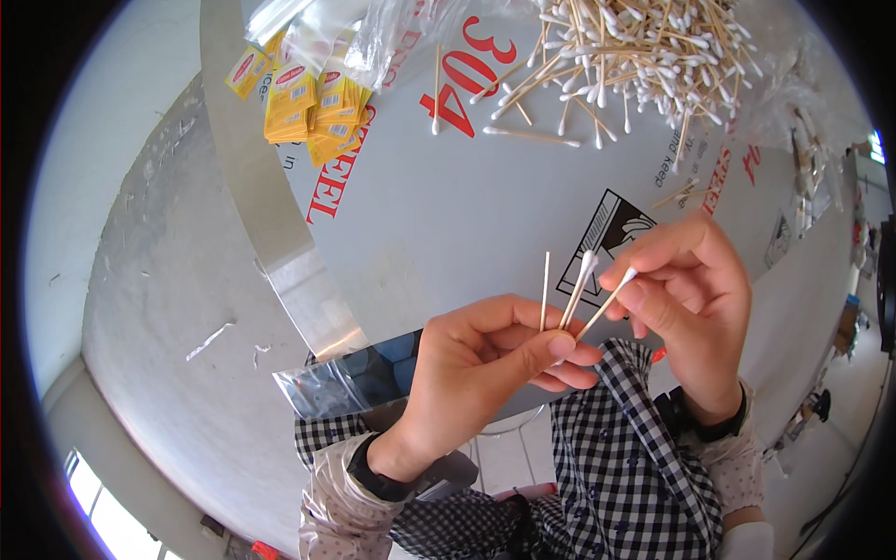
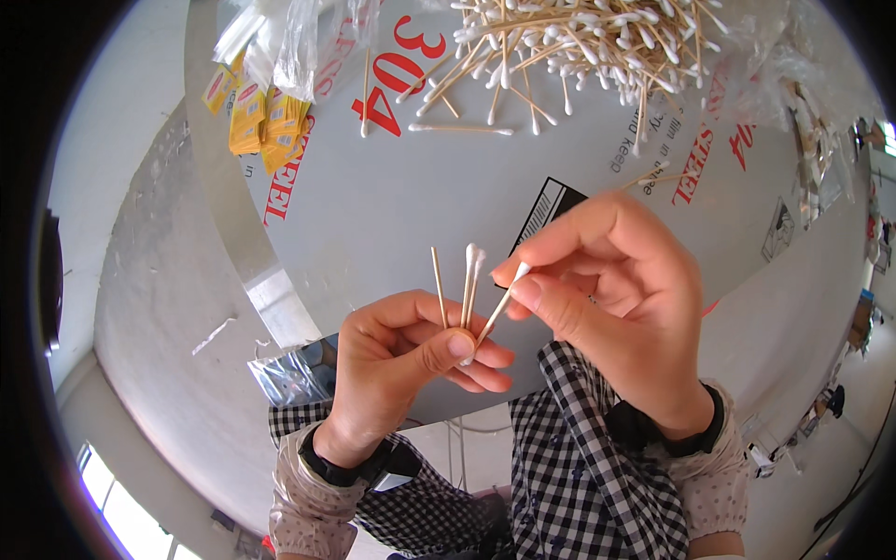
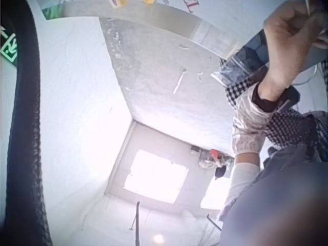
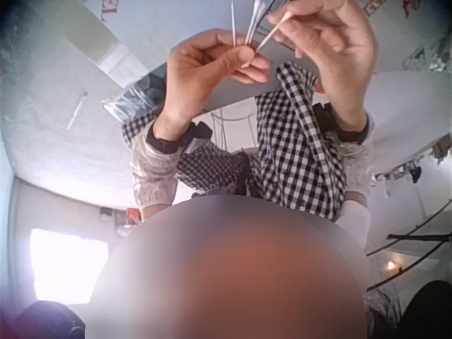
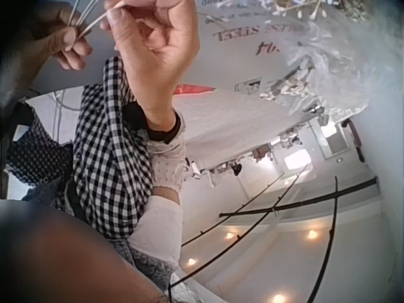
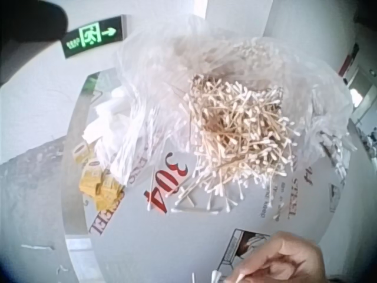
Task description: Sorting and arranging cotton swabs on a workbench for packaging.
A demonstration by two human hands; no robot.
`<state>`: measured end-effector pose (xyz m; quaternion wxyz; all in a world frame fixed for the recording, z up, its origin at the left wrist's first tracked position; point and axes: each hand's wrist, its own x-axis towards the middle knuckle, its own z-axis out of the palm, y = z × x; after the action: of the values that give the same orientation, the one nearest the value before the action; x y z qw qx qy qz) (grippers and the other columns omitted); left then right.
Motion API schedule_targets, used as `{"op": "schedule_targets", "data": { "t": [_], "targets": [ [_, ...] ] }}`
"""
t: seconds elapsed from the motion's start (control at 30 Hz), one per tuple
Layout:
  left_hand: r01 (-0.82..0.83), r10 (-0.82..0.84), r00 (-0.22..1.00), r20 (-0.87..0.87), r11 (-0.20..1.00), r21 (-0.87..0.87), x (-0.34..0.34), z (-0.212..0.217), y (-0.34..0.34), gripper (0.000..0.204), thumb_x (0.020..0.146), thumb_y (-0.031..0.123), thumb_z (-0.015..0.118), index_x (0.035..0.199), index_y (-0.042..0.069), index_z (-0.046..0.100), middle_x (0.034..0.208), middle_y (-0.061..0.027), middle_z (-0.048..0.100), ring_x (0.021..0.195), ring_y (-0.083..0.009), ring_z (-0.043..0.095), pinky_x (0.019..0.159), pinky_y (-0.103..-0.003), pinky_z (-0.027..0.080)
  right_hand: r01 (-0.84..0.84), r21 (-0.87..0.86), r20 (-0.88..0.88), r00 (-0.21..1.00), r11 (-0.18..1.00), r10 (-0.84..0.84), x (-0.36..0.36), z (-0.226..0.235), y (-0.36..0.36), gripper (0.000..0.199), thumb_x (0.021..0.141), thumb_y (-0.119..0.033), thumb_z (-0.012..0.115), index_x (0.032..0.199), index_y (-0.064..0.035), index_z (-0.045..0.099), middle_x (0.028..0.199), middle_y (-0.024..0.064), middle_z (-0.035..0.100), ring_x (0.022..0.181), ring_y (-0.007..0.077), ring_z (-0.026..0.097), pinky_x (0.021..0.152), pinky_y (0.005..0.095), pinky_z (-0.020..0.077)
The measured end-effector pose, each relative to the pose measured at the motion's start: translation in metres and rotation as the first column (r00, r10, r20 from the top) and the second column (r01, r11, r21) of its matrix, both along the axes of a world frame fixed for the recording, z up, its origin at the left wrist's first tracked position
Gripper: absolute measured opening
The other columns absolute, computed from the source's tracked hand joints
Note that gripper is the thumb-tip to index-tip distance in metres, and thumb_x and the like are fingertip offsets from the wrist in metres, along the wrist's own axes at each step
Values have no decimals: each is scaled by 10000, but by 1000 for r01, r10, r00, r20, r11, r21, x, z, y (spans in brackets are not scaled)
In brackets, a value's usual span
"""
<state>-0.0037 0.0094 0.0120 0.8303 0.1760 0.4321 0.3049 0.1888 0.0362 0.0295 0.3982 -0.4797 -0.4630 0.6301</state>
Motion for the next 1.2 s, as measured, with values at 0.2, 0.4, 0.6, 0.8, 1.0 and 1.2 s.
{"op": "schedule_targets", "data": {
  "t": [0.2, 0.4, 0.6, 0.8, 1.0, 1.2],
  "targets": [
    [-21, 22, 999, 32, 999, -43, -3, 1, 2, 164, 918, 62, 564, 1010, -74, 566, 888, -240, 672, 763, -317, 696, 664, -340, 586, 153, -96, 53, 988, 984, -148, 4, -2, 3, 128, 878, -64, 602, 999, -40, 565, 874, 72, 663, 793, 143, 656, 560, 208, 423],
    [-29, 30, 999, 25, 999, -46, -2, 0, 2, 161, 920, 66, 562, 1009, -68, 569, 893, -234, 674, 760, -309, 697, 660, -330, 584, 155, -121, 23, 988, 980, -153, 3, -1, 3, 117, 879, -50, 601, 987, -36, 559, 874, 81, 662, 781, 163, 670, 570, 227, 446],
    [-41, 42, 999, 22, 999, -35, -2, -1, 2, 156, 916, 63, 569, 1007, -64, 570, 898, -231, 674, 759, -301, 697, 659, -326, 583, 154, -94, 29, 988, 984, -152, 3, -4, 1, 108, 879, -40, 597, 971, -43, 543, 881, 82, 659, 793, 182, 677, 563, 234, 450],
    [-42, 44, 998, 54, 998, -39, -2, -1, 1, 138, 914, 49, 568, 1011, -50, 569, 908, -236, 674, 758, -299, 697, 663, -329, 582, 187, -24, 57, 981, 982, -185, 2, -2, 1, 94, 880, -19, 576, 954, -48, 525, 888, 77, 650, 798, 189, 677, 567, 234, 449],
    [-64, 66, 996, 58, 997, -48, -3, -3, 1, 136, 917, 47, 563, 1014, -47, 569, 915, -232, 674, 769, -294, 697, 661, -329, 581, 197, -13, 62, 979, 980, -196, 2, -1, 1, 111, 877, -1, 570, 961, -45, 511, 884, 81, 640, 807, 188, 673, 573, 234, 459],
    [-33, 36, 996, 83, 999, -32, -4, -3, 2, 145, 929, 56, 546, 1023, -52, 570, 861, -188, 678, 731, -260, 690, 645, -325, 580, 109, 123, 70, 991, 986, -118, 3, -3, -1, 121, 885, 5, 565, 958, -39, 478, 893, 101, 614, 808, 199, 660, 605, 239, 477]
  ]
}}
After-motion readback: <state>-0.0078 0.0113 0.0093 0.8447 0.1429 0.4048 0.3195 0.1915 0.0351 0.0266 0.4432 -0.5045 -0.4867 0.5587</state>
